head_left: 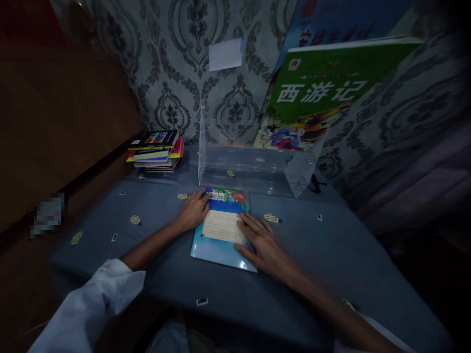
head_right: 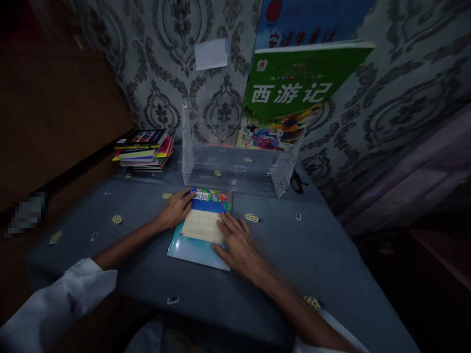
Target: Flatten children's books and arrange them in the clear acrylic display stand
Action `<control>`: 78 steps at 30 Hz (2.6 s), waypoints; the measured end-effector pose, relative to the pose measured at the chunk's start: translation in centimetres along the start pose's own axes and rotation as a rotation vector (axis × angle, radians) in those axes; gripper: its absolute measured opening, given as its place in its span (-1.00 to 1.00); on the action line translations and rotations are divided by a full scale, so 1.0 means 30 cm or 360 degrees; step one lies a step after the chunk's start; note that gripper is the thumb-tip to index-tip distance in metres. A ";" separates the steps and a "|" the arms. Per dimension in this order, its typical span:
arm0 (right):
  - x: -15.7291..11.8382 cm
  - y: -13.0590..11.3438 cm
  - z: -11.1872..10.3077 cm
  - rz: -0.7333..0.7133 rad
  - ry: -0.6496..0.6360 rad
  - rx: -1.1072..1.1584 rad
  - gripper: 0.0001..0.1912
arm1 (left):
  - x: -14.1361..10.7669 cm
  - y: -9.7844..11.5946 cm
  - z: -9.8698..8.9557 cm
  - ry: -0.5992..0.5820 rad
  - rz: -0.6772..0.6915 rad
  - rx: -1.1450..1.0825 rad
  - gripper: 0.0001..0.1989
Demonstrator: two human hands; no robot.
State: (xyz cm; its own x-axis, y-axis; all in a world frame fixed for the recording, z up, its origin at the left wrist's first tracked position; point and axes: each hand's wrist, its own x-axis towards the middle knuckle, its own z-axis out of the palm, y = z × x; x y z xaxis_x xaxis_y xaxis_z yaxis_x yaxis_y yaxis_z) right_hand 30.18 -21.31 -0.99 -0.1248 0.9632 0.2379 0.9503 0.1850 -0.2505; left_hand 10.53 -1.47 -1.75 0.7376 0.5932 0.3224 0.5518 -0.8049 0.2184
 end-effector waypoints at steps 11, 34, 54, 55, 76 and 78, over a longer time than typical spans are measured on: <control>0.290 0.069 0.086 0.0003 0.0131 -0.0006 -0.45 | 0.022 0.036 0.002 -0.0045 -0.0111 0.0030 -0.59; 0.270 0.240 0.152 0.0183 0.0445 0.0113 -0.45 | 0.022 0.056 -0.039 -0.0193 -0.0101 0.0034 -0.55; 0.270 0.189 0.117 0.0356 0.0353 -0.0189 -0.42 | 0.022 0.065 -0.054 -0.0230 -0.0127 0.0088 -0.55; 0.270 0.188 0.117 0.0363 0.0347 -0.0190 -0.42 | 0.022 0.064 -0.053 -0.0238 -0.0129 0.0091 -0.55; 0.265 0.160 0.126 0.0345 0.0461 -0.0189 -0.51 | 0.040 0.023 -0.020 -0.0180 -0.0301 -0.0473 -0.52; 0.260 0.163 0.131 0.0346 0.0487 -0.0197 -0.50 | 0.046 0.009 -0.017 -0.0121 -0.0309 -0.0736 -0.53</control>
State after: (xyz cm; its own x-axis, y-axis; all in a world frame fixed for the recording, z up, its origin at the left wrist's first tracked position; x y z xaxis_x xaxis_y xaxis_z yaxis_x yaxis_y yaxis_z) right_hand 32.74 -12.14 -4.05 0.1564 0.8714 0.4650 0.9747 -0.0599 -0.2155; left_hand 11.52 -0.88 -0.78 0.6741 0.7185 0.1713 0.4642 -0.5925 0.6584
